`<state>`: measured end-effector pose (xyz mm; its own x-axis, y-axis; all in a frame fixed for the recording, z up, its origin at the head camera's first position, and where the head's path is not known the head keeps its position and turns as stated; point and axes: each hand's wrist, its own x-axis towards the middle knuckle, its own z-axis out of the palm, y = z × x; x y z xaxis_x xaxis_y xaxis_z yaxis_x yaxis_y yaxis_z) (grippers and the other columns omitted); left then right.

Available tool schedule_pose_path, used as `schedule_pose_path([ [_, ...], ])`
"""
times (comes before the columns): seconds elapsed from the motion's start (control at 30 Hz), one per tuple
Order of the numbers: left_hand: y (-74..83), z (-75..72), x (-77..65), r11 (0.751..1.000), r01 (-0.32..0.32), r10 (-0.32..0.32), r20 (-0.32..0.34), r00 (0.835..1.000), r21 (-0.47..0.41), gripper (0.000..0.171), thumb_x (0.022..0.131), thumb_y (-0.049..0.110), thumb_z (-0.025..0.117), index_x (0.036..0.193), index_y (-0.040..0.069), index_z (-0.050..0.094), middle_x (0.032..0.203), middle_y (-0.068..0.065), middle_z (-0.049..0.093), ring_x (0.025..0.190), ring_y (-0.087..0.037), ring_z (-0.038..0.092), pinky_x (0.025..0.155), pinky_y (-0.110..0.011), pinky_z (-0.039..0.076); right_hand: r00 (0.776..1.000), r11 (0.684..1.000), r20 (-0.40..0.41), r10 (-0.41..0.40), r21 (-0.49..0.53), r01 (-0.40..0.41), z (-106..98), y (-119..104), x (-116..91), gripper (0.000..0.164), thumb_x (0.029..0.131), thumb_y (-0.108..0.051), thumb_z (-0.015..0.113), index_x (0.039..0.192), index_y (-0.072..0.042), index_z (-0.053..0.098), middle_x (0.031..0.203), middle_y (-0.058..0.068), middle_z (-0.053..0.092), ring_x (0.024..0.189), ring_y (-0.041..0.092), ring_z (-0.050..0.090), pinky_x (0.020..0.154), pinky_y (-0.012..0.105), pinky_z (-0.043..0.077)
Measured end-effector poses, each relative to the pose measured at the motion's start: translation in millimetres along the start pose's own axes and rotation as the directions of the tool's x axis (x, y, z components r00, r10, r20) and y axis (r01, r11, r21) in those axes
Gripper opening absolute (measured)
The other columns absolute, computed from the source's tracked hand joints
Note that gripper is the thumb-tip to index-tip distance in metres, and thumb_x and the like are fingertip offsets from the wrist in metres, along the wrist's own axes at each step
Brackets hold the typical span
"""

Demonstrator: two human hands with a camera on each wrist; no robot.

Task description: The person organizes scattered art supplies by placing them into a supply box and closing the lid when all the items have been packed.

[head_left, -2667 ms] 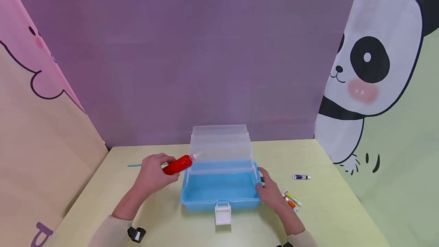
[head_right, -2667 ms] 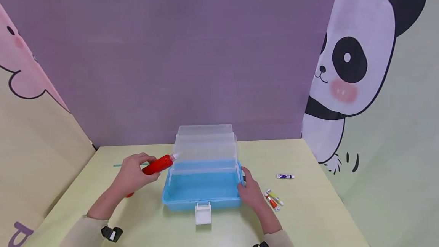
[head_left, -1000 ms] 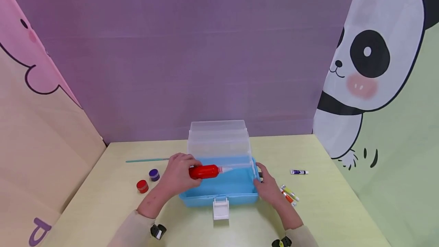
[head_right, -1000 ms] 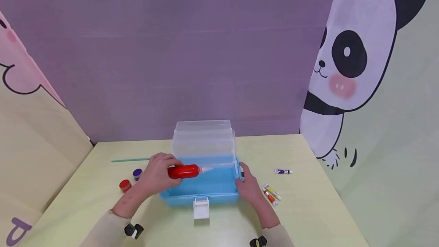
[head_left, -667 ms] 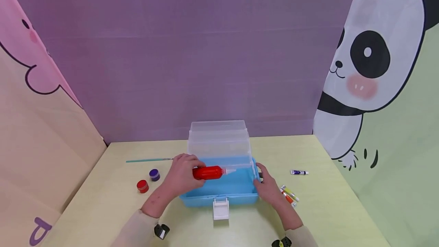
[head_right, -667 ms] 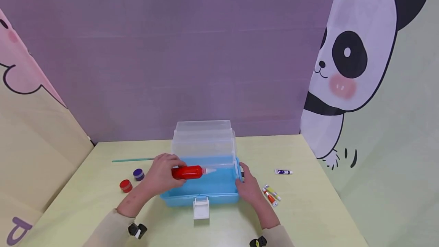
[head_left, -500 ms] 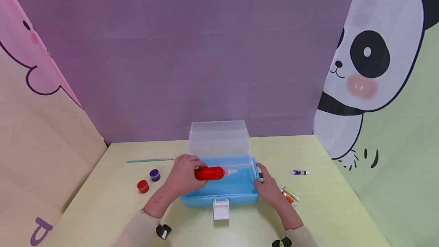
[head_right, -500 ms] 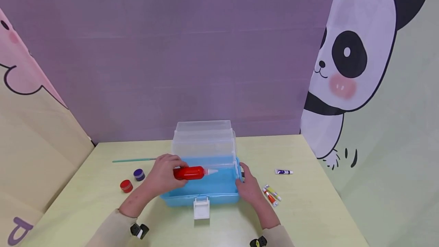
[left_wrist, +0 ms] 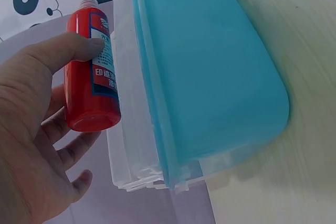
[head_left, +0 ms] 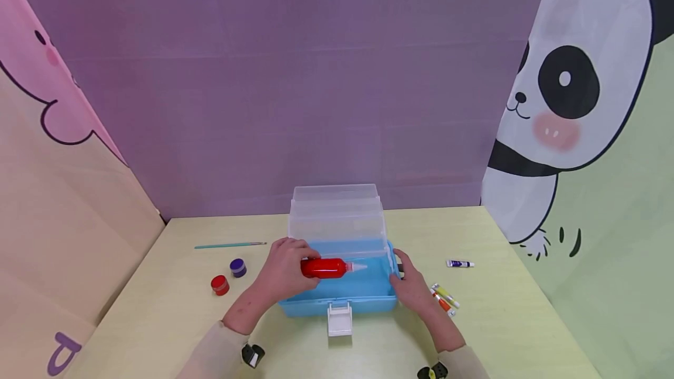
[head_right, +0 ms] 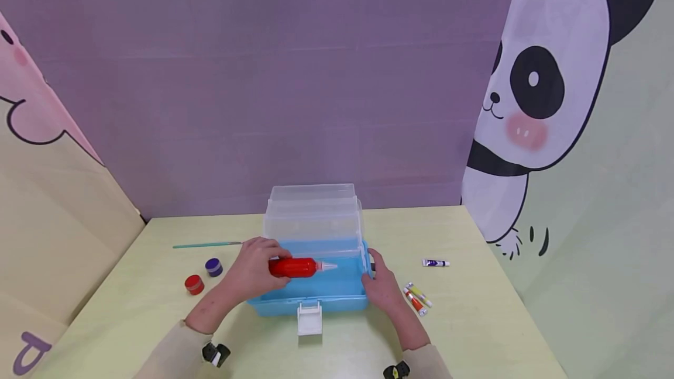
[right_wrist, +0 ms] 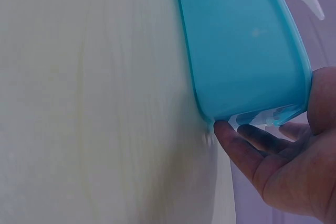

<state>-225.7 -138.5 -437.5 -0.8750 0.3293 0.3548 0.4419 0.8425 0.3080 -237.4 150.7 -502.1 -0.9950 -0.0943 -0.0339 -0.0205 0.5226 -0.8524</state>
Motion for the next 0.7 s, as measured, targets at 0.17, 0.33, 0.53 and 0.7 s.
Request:
schedule_pose_path([
  [0.17, -0.5, -4.3, -0.7, 0.999, 0.0, 0.0, -0.003, 1.0, -0.036, 0.043, 0.065, 0.03, 0.09, 0.105, 0.021, 0.076, 0.102, 0.005, 0.067, 0.105, -0.02, 0.055, 0.102, -0.054, 0.034, 1.0, 1.0, 0.001, 0.0, 0.001, 0.0, 1, 2, 1, 0.056, 0.097, -0.01, 0.051, 0.15, -0.012, 0.029, 0.136, 0.027, 0.047, 0.112, 0.044, 0.055, 0.09, 0.057, 0.048],
  [0.33, -1.9, -13.1, -1.4, 0.998, 0.007, -0.009, -0.03, 0.999, -0.055, 0.036, 0.072, 0.032, 0.086, 0.105, 0.022, 0.076, 0.102, 0.005, 0.067, 0.109, -0.022, 0.055, 0.103, -0.055, 0.033, 1.0, 1.0, 0.001, 0.0, -0.004, 0.0, 2, 4, 2, 0.056, 0.098, -0.011, 0.05, 0.15, -0.012, 0.029, 0.136, 0.027, 0.047, 0.112, 0.043, 0.055, 0.09, 0.056, 0.048],
  [0.53, -7.1, -18.4, -4.2, 0.997, 0.033, -0.035, -0.024, 0.999, -0.072, 0.031, 0.074, 0.031, 0.085, 0.103, 0.02, 0.076, 0.099, 0.004, 0.068, 0.105, -0.022, 0.057, 0.1, -0.053, 0.038, 1.0, 1.0, -0.002, 0.005, 0.004, -0.005, 1, 3, 1, 0.056, 0.098, -0.011, 0.05, 0.15, -0.013, 0.03, 0.136, 0.027, 0.048, 0.112, 0.043, 0.055, 0.09, 0.056, 0.048],
  [0.7, -14.1, -19.1, -10.2, 0.994, 0.061, -0.062, -0.009, 0.998, -0.091, 0.029, 0.077, 0.031, 0.083, 0.101, 0.017, 0.076, 0.099, 0.004, 0.067, 0.103, -0.022, 0.057, 0.095, -0.05, 0.043, 1.0, 1.0, -0.002, -0.003, 0.0, 0.003, 2, 4, 1, 0.056, 0.098, -0.01, 0.05, 0.149, -0.012, 0.03, 0.136, 0.027, 0.048, 0.112, 0.044, 0.055, 0.09, 0.056, 0.048],
])
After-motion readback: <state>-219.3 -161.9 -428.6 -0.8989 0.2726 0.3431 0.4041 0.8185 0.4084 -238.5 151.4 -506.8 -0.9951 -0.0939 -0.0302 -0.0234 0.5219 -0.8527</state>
